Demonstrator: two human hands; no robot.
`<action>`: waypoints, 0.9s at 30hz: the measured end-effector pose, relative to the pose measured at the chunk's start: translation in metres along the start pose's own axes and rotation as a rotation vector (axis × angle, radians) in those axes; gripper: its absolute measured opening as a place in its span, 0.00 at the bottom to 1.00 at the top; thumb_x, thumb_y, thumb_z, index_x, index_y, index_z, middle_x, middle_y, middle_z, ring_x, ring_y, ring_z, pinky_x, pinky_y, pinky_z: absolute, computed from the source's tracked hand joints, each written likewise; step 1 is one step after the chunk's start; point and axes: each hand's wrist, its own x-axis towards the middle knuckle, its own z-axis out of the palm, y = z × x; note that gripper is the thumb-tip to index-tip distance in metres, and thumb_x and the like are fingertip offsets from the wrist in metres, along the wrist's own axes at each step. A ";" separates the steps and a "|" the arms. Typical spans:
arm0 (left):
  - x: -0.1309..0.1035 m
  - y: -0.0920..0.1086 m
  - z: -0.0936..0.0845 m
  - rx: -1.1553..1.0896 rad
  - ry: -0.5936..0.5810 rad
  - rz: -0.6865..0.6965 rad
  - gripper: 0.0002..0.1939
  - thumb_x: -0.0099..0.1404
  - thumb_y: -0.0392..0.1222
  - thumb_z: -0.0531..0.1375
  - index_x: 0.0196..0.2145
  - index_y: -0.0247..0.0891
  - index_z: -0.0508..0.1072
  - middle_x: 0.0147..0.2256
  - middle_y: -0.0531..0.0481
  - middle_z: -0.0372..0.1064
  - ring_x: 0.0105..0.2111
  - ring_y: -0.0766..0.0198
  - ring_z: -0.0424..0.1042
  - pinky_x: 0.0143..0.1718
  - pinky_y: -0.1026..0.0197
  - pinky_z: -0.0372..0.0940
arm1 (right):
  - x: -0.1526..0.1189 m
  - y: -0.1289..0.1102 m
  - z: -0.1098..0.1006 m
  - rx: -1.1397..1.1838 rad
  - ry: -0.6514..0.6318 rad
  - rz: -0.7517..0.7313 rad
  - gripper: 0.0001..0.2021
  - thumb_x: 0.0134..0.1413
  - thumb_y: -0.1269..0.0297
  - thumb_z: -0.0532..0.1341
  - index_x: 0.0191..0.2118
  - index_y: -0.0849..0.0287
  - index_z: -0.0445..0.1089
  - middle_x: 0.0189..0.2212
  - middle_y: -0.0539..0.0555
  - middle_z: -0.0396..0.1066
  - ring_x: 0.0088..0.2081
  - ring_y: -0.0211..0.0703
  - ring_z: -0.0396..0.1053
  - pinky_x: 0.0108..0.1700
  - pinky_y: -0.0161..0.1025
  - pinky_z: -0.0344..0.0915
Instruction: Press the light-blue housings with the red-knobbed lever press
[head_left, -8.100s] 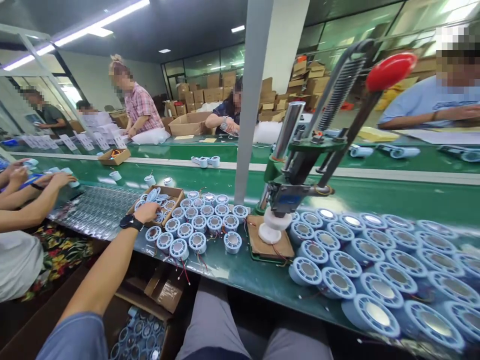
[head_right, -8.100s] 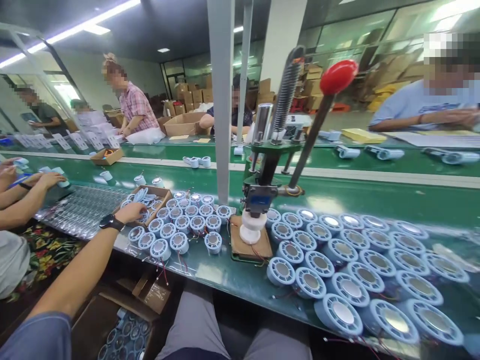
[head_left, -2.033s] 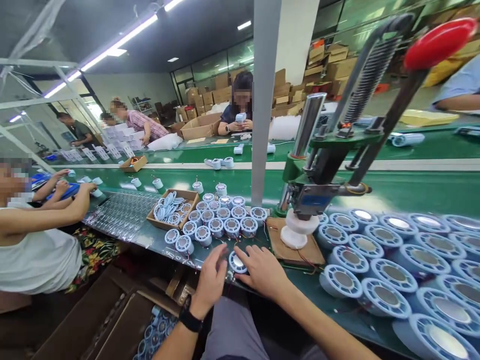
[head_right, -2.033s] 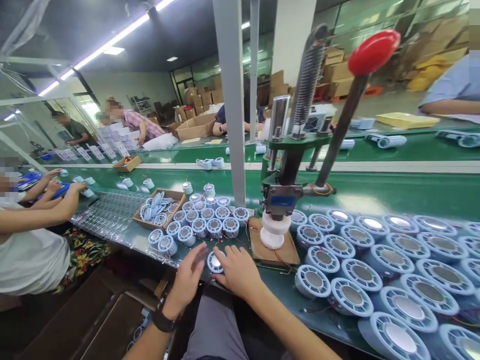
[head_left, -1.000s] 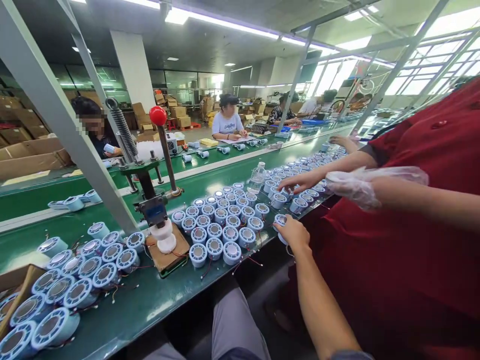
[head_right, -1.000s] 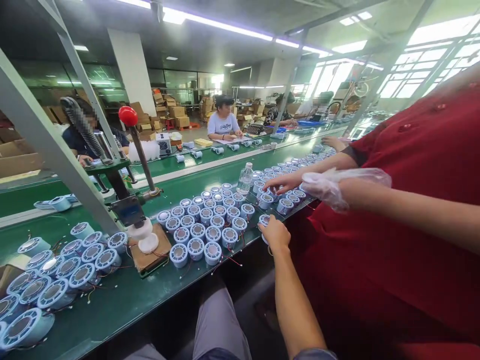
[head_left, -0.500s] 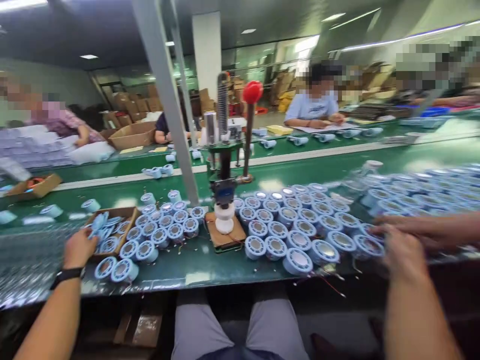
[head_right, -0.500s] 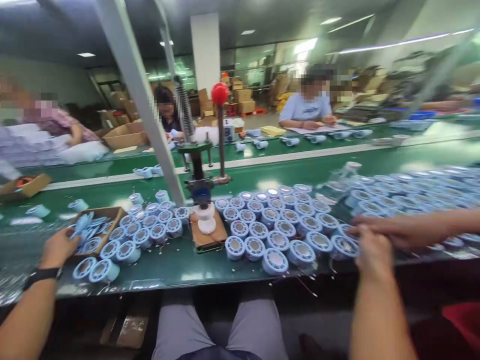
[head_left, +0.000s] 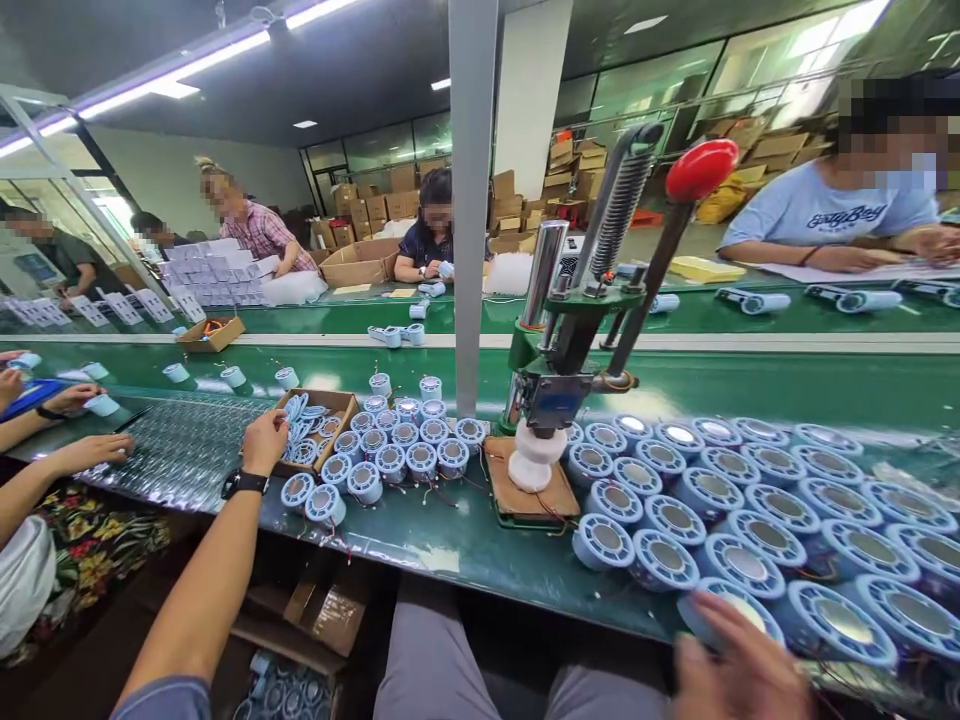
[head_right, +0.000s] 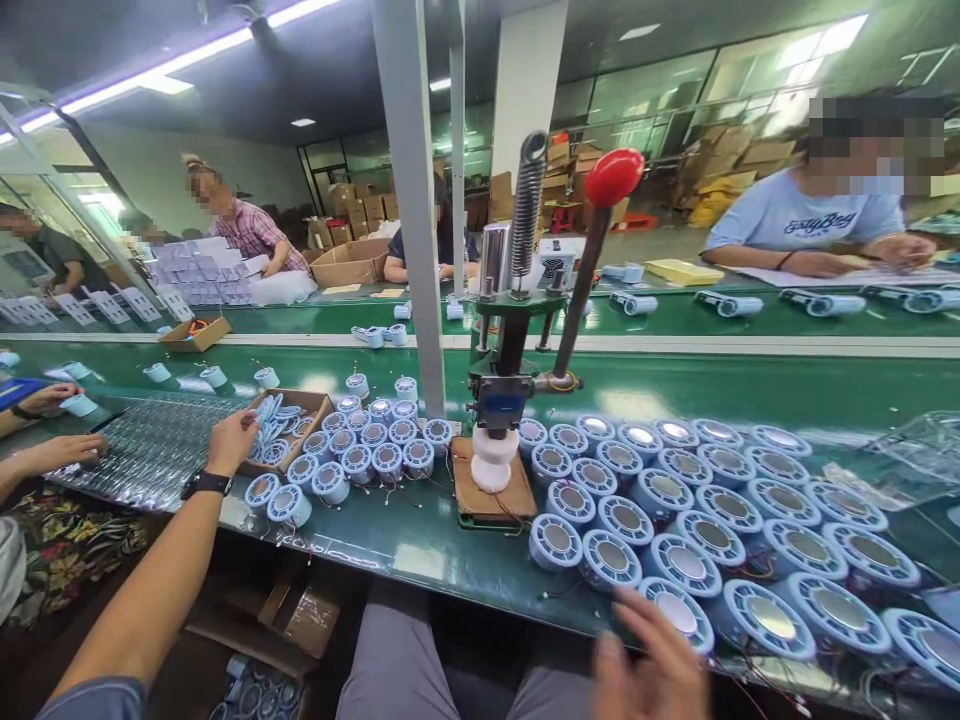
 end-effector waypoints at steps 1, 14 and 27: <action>-0.001 0.001 0.001 -0.010 0.012 0.012 0.18 0.65 0.39 0.52 0.48 0.28 0.72 0.45 0.35 0.75 0.45 0.51 0.74 0.49 0.55 0.65 | -0.004 -0.007 0.016 0.034 -0.022 -0.073 0.16 0.64 0.59 0.56 0.56 0.44 0.64 0.49 0.57 0.68 0.51 0.54 0.67 0.48 0.58 0.70; -0.046 0.014 -0.014 -0.107 0.019 0.311 0.16 0.64 0.38 0.52 0.46 0.32 0.74 0.48 0.37 0.74 0.51 0.48 0.71 0.56 0.46 0.65 | 0.042 -0.064 0.208 -0.452 -0.638 -0.400 0.26 0.63 0.62 0.57 0.65 0.43 0.59 0.67 0.57 0.50 0.68 0.64 0.45 0.63 0.60 0.54; -0.220 0.111 0.041 0.062 0.142 0.236 0.27 0.67 0.37 0.55 0.63 0.37 0.61 0.63 0.35 0.59 0.65 0.37 0.52 0.61 0.26 0.49 | 0.058 -0.067 0.205 -0.462 -0.699 -0.429 0.23 0.62 0.57 0.58 0.63 0.46 0.63 0.59 0.60 0.58 0.61 0.57 0.54 0.58 0.52 0.59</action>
